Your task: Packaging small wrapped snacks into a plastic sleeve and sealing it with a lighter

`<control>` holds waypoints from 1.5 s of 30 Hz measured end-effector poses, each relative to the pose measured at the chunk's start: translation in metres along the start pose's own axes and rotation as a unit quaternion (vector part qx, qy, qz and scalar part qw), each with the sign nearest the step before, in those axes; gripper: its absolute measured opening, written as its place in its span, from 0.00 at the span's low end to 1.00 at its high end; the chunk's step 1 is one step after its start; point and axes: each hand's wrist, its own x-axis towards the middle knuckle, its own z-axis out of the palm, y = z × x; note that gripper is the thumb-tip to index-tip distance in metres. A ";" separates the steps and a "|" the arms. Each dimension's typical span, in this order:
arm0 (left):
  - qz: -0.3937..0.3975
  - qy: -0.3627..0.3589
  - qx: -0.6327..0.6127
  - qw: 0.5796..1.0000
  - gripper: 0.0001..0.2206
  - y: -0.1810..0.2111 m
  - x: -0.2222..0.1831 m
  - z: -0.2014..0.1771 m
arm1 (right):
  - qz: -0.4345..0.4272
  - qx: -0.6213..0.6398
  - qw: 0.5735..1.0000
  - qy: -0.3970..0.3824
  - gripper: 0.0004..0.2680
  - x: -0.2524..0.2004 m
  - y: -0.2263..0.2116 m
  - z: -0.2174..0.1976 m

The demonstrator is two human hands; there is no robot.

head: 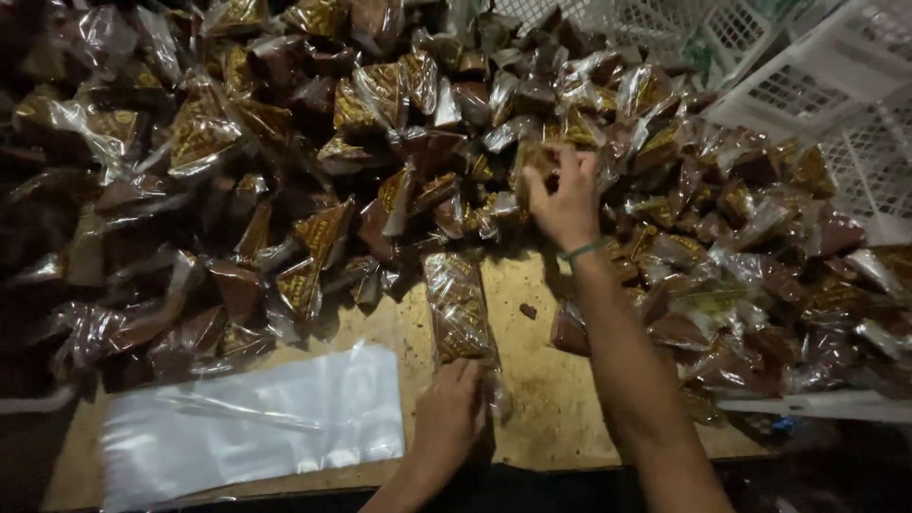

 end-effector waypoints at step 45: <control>0.225 0.077 0.054 0.970 0.29 0.049 -0.026 -0.010 | -0.099 0.007 0.994 -0.042 0.17 -0.322 0.002 -0.049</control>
